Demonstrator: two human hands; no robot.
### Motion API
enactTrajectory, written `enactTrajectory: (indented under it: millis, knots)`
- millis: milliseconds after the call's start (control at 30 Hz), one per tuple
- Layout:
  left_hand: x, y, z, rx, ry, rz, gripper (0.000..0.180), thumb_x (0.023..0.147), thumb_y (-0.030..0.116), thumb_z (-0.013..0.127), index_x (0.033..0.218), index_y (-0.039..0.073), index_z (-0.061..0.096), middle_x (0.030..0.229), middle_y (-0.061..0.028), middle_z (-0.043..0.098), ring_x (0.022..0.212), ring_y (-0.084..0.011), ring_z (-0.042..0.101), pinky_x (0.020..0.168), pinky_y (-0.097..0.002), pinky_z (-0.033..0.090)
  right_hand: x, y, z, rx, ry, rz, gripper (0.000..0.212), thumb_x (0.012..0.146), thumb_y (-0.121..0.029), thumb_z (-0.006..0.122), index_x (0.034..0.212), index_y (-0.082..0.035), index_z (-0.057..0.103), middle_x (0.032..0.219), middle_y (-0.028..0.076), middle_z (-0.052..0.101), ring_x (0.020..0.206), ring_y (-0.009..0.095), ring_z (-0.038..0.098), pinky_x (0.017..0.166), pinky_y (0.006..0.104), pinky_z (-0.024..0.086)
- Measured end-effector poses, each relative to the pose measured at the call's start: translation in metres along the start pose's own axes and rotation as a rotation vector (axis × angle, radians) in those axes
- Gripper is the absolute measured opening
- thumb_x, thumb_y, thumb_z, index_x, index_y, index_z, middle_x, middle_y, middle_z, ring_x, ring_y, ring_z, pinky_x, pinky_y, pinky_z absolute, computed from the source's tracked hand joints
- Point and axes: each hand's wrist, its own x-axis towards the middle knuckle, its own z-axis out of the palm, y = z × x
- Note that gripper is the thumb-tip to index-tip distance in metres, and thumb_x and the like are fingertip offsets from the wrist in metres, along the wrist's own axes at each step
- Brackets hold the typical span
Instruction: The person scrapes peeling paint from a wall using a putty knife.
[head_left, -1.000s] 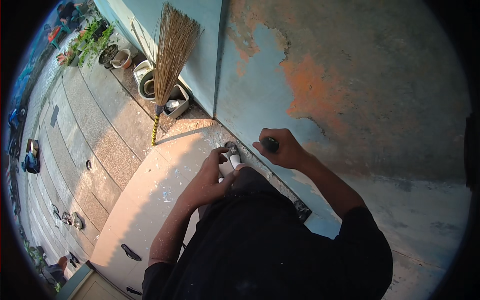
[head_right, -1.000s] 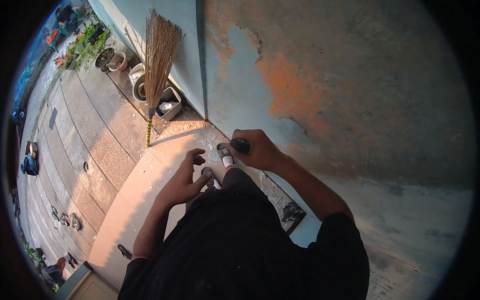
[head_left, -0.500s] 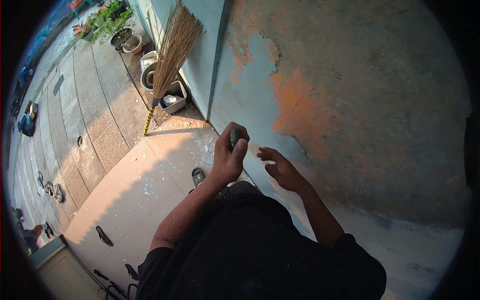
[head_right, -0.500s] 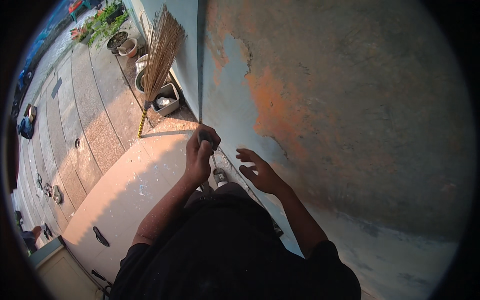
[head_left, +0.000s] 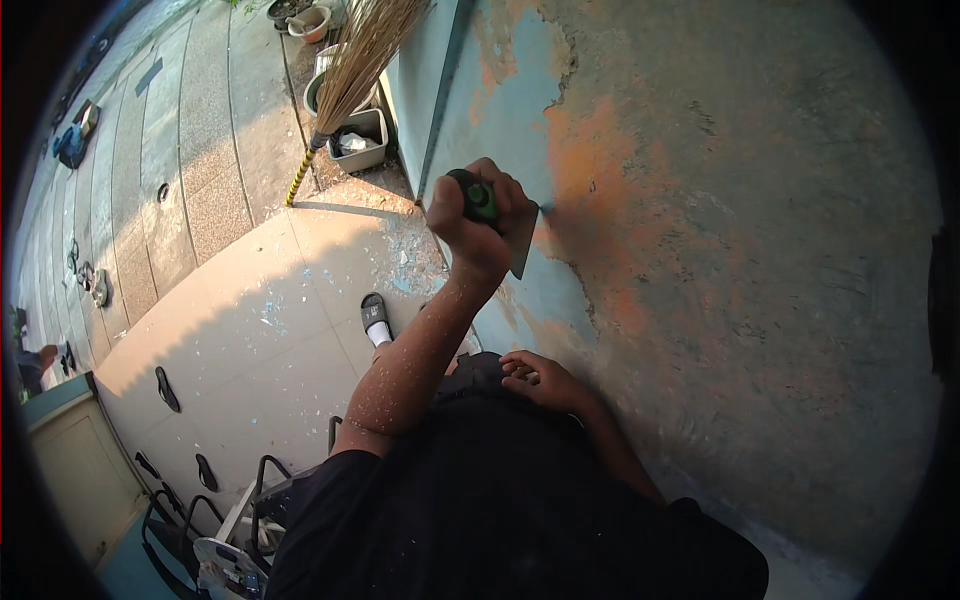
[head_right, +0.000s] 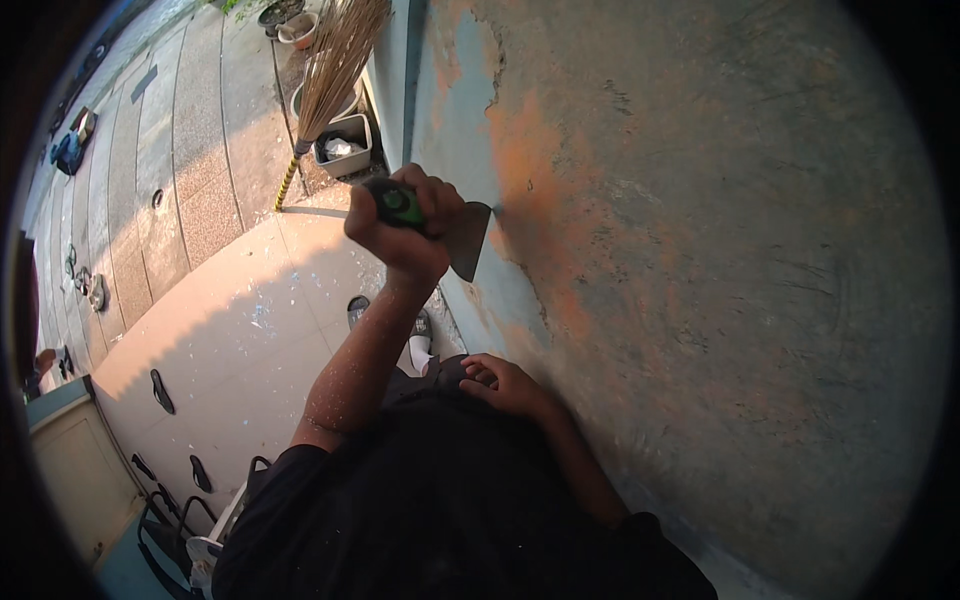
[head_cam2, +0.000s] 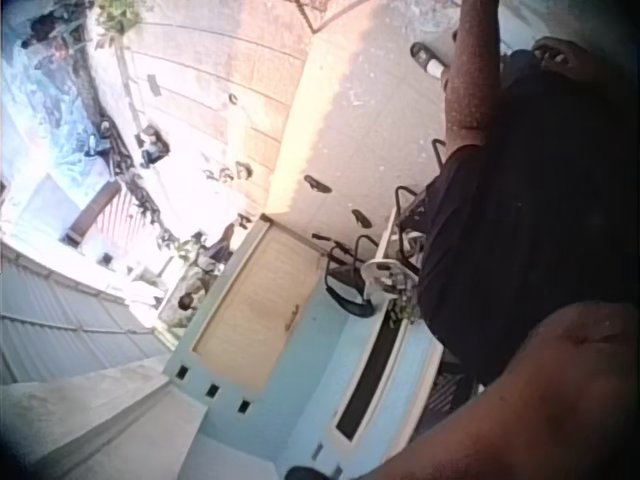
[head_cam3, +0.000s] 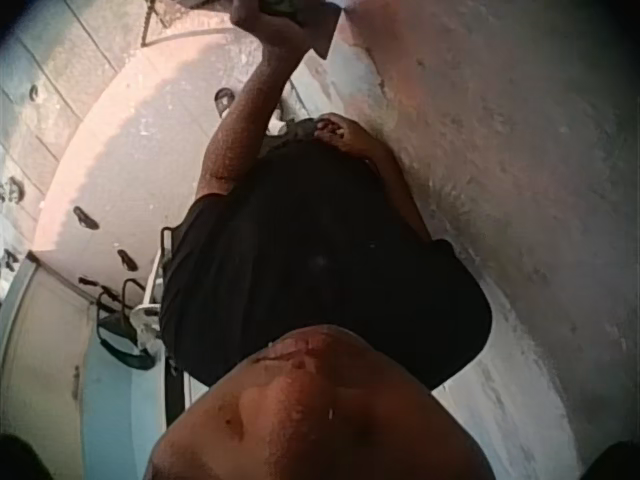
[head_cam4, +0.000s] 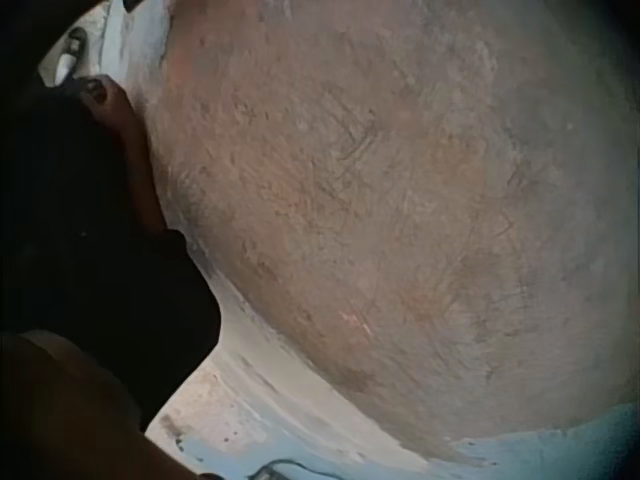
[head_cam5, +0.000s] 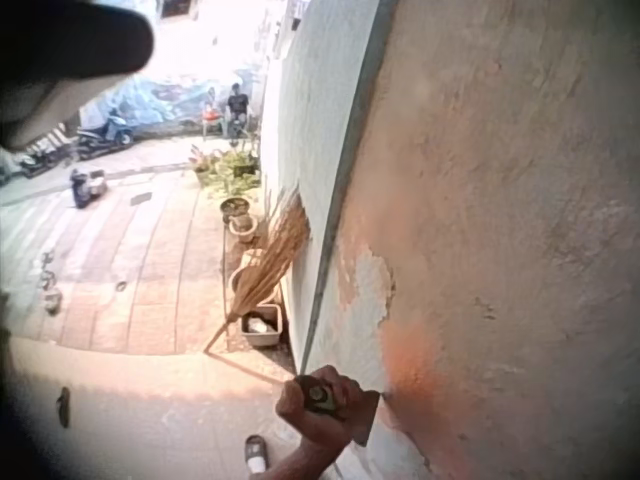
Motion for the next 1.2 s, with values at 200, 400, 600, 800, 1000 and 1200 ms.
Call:
enactTrajectory:
  millis: [200, 400, 600, 800, 1000, 1200]
  knots:
    - [0.001, 0.023, 0.003, -0.342, -0.03, 0.134, 0.082, 0.08, 0.088, 0.031, 0.061, 0.009, 0.043, 0.045, -0.0028, 0.033, 0.043, -0.0172, 0.027, 0.051, -0.0329, 0.027, -0.004, -0.001, 0.002, -0.126, 0.008, -0.013, 0.048, 0.092, -0.031, 0.073, 0.13, -0.007, 0.058, 0.119, 0.009, 0.064, 0.107, 0.018, 0.06, 0.092, 0.0341, 0.05]
    - [-0.002, 0.042, -0.005, -0.279, -0.007, 0.156, 0.081, 0.081, 0.088, 0.028, 0.06, 0.01, 0.041, 0.044, -0.0015, 0.029, 0.042, -0.0174, 0.027, 0.048, -0.0337, 0.025, -0.007, -0.002, 0.001, -0.166, 0.041, -0.02, 0.053, 0.089, -0.037, 0.074, 0.13, -0.007, 0.059, 0.117, 0.012, 0.064, 0.104, 0.023, 0.061, 0.091, 0.036, 0.051]
    - [-0.003, 0.023, 0.006, -0.196, 0.083, 0.05, 0.076, 0.081, 0.086, 0.031, 0.061, 0.013, 0.038, 0.046, -0.0002, 0.027, 0.044, -0.0164, 0.024, 0.052, -0.0335, 0.027, -0.009, -0.006, 0.005, -0.234, -0.024, -0.027, 0.052, 0.09, -0.036, 0.073, 0.131, -0.008, 0.058, 0.124, 0.011, 0.064, 0.111, 0.023, 0.06, 0.097, 0.0397, 0.049]
    - [0.005, 0.022, 0.001, -0.333, 0.135, 0.063, 0.08, 0.083, 0.088, 0.028, 0.06, 0.011, 0.041, 0.044, -0.0005, 0.028, 0.042, -0.0162, 0.024, 0.048, -0.0328, 0.024, -0.01, -0.009, 0.006, -0.3, -0.018, 0.037, 0.053, 0.09, -0.038, 0.073, 0.131, -0.008, 0.058, 0.125, 0.012, 0.063, 0.113, 0.025, 0.06, 0.098, 0.0404, 0.049]
    - [-0.002, 0.048, -0.005, -0.393, 0.051, 0.188, 0.081, 0.082, 0.088, 0.029, 0.06, 0.011, 0.042, 0.044, 0.0, 0.029, 0.04, -0.0162, 0.027, 0.048, -0.0317, 0.027, -0.01, -0.006, 0.003, -0.29, -0.016, 0.011, 0.053, 0.09, -0.039, 0.072, 0.131, -0.008, 0.058, 0.126, 0.012, 0.063, 0.113, 0.026, 0.06, 0.098, 0.0417, 0.049]
    - [0.002, 0.011, -0.004, -0.225, 0.115, 0.108, 0.077, 0.084, 0.084, 0.03, 0.06, 0.012, 0.04, 0.046, 0.0, 0.028, 0.042, -0.0166, 0.023, 0.048, -0.0338, 0.024, -0.009, -0.008, 0.007, -0.294, -0.044, -0.011, 0.054, 0.09, -0.041, 0.071, 0.131, -0.008, 0.058, 0.126, 0.012, 0.063, 0.113, 0.026, 0.06, 0.098, 0.0419, 0.049]
